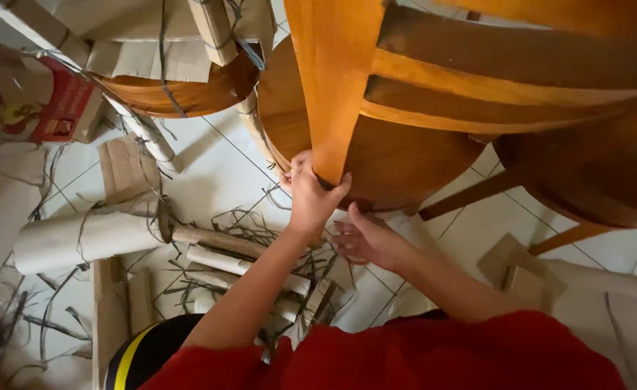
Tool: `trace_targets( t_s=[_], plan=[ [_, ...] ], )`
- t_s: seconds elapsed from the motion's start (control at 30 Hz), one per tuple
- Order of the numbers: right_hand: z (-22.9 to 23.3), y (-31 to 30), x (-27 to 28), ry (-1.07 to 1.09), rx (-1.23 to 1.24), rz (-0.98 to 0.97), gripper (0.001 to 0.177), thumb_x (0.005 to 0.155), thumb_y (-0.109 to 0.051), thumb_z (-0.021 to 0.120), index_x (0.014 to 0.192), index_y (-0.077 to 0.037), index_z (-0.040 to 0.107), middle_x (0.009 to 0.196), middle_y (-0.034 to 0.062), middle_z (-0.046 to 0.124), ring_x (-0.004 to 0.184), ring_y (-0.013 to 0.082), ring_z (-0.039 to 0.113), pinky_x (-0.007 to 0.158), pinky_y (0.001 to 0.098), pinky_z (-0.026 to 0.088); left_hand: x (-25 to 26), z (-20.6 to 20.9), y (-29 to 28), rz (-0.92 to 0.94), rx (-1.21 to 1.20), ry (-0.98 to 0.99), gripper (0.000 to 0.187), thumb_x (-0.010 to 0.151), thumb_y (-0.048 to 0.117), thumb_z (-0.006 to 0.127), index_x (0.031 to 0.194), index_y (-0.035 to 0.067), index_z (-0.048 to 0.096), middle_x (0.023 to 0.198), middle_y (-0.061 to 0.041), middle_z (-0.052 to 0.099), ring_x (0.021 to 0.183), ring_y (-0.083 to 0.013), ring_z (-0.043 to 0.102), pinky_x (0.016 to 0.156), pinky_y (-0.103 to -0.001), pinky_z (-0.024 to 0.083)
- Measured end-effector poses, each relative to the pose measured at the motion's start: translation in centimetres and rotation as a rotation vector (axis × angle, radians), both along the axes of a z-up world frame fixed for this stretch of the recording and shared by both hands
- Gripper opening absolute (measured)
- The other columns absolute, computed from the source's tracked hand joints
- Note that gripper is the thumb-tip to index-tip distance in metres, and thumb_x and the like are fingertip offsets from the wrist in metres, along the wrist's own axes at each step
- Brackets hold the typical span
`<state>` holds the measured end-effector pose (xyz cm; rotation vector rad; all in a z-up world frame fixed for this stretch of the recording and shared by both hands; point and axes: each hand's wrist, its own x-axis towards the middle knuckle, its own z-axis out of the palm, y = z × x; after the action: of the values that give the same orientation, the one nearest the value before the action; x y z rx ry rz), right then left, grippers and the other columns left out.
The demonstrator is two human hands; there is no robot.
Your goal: Wrapping wooden chair legs with cardboard and securing them with plastic ties
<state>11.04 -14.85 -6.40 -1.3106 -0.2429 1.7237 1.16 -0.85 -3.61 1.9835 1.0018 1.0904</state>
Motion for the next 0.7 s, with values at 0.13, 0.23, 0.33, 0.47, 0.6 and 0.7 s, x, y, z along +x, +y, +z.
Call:
trace_targets(
  t_s=[0.13,0.23,0.33,0.47,0.6,0.7],
  plan=[
    [-2.8,1.5,1.0,0.1,0.029,-0.046,0.1,0.086,-0.08,0.049,0.155,-0.011,0.028,0.151,0.0116,0.045,0.141,0.0321,0.048,0.108,0.0448,0.041,0.0,0.0,0.0,0.019,-0.013,0.004,0.054,0.066,0.032,0.089,0.108,0.007,0.066,0.105,-0.017,0.066,0.101,-0.0352,0.061,0.099,-0.045,0.022],
    [-0.6,1.8,0.4,0.136,0.03,-0.154,0.093,0.086,-0.075,0.054,0.15,-0.011,0.033,0.142,0.0088,0.046,0.138,0.0298,0.05,0.103,0.043,0.044,-0.1,3.0,-0.6,0.04,-0.025,0.018,0.054,0.066,0.033,0.089,0.107,0.006,0.066,0.102,-0.018,0.068,0.099,-0.0381,0.063,0.1,-0.045,0.023],
    [0.6,2.3,0.3,0.169,0.015,-0.221,0.087,0.087,-0.071,0.057,0.148,-0.013,0.038,0.138,0.0072,0.049,0.137,0.0279,0.051,0.104,0.0431,0.046,0.2,2.7,-0.2,0.076,-0.03,0.042,0.054,0.065,0.034,0.089,0.105,0.008,0.065,0.097,-0.017,0.07,0.095,-0.0384,0.066,0.1,-0.044,0.027],
    [-1.0,2.3,0.8,0.148,0.0,-0.206,0.087,0.084,-0.074,0.061,0.146,-0.017,0.041,0.132,0.0091,0.05,0.131,0.0308,0.055,0.105,0.0439,0.045,0.1,4.3,-0.8,0.068,-0.051,0.065,0.054,0.065,0.035,0.088,0.104,0.007,0.064,0.095,-0.018,0.069,0.092,-0.0385,0.067,0.096,-0.043,0.029],
    [1.9,2.0,0.0,0.12,-0.029,-0.212,0.081,0.084,-0.073,0.061,0.142,-0.018,0.045,0.127,0.0075,0.055,0.127,0.0285,0.059,0.104,0.044,0.047,-0.1,2.4,-0.3,0.053,-0.079,0.035,0.052,0.064,0.032,0.089,0.102,0.007,0.064,0.092,-0.023,0.071,0.093,-0.0465,0.067,0.092,-0.045,0.038],
    [1.5,2.1,0.3,0.112,-0.059,-0.203,0.072,0.085,-0.07,0.064,0.133,-0.018,0.051,0.12,0.0085,0.062,0.116,0.0292,0.066,0.096,0.0423,0.052,-0.1,2.5,-0.2,0.064,-0.107,0.042,0.054,0.063,0.032,0.089,0.102,0.007,0.064,0.09,-0.022,0.07,0.091,-0.0468,0.066,0.089,-0.046,0.044]
  ],
)
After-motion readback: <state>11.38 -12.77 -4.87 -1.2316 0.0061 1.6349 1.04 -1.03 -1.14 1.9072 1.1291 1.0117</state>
